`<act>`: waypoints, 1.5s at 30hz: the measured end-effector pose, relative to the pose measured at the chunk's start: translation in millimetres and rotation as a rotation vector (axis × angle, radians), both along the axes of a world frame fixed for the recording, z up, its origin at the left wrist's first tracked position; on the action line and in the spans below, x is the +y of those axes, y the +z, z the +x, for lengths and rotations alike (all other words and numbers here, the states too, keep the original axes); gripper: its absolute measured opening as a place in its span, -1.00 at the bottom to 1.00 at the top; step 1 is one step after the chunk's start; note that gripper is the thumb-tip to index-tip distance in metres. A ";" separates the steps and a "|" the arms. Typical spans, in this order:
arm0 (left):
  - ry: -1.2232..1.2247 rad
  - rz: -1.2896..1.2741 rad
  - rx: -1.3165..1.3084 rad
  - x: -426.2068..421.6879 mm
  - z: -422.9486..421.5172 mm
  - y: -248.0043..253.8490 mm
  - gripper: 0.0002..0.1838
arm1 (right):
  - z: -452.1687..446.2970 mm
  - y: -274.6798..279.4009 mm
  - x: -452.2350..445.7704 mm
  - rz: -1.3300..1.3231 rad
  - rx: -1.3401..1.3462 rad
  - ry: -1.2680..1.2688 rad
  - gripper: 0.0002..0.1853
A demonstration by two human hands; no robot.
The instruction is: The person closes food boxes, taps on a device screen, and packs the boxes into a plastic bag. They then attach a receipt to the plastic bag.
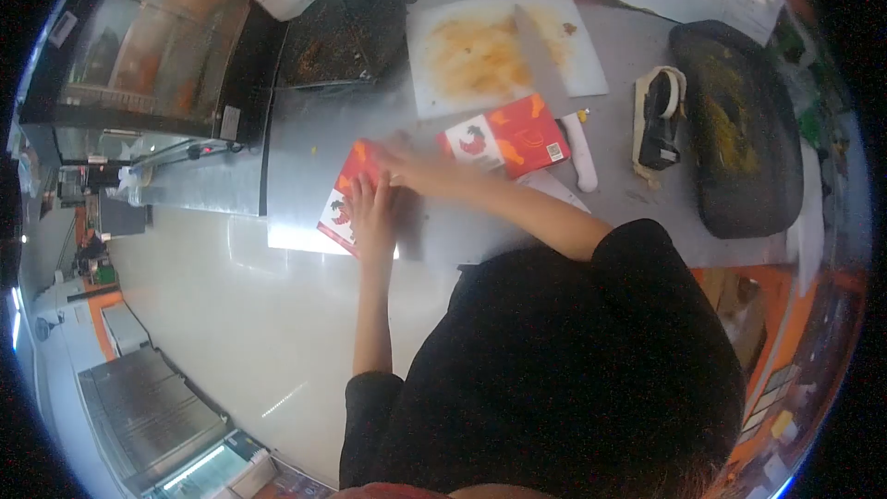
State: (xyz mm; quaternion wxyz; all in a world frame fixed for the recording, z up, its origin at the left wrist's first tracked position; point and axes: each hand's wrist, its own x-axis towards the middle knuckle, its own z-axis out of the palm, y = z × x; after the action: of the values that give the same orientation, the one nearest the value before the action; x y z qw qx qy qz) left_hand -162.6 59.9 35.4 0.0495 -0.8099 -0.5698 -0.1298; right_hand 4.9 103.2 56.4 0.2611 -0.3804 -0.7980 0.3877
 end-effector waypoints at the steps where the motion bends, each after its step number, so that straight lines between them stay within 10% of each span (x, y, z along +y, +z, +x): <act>1: 0.002 0.009 0.014 1.1 -0.6 -5.0 -0.56 | 3.2 0.0 4.9 0.016 -0.075 0.065 -0.54; 8: 0.030 -0.035 -0.010 -7.8 5.5 11.4 -0.40 | 9.0 -11.9 13.7 0.044 -0.259 0.116 -0.54; 11: 0.236 -0.016 0.022 -20.9 7.3 21.9 -0.31 | 4.3 36.9 7.5 -0.356 -0.390 -0.027 -0.52; 23: 0.520 0.076 0.151 -41.8 4.5 5.3 -0.23 | -46.6 -51.1 2.5 -0.355 0.171 -0.398 -0.66; 26: 0.494 0.085 0.147 -41.9 0.3 2.6 -0.23 | -55.8 -59.4 12.4 0.102 0.095 -0.419 -0.67; 41: 0.393 0.152 0.219 -38.1 2.0 5.6 -0.15 | -55.9 -26.7 -2.1 0.379 -0.374 -0.252 -0.45; 45: 0.313 0.150 0.252 -39.8 -4.3 1.4 -0.15 | -14.4 -31.1 -25.5 0.386 -0.072 -0.499 -0.56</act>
State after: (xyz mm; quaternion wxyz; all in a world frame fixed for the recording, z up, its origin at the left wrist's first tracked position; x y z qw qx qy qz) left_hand -166.9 20.1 36.7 0.2002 -0.7153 -0.6668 -0.0604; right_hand -9.5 77.7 25.3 0.3873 -0.5214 -0.7475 0.1394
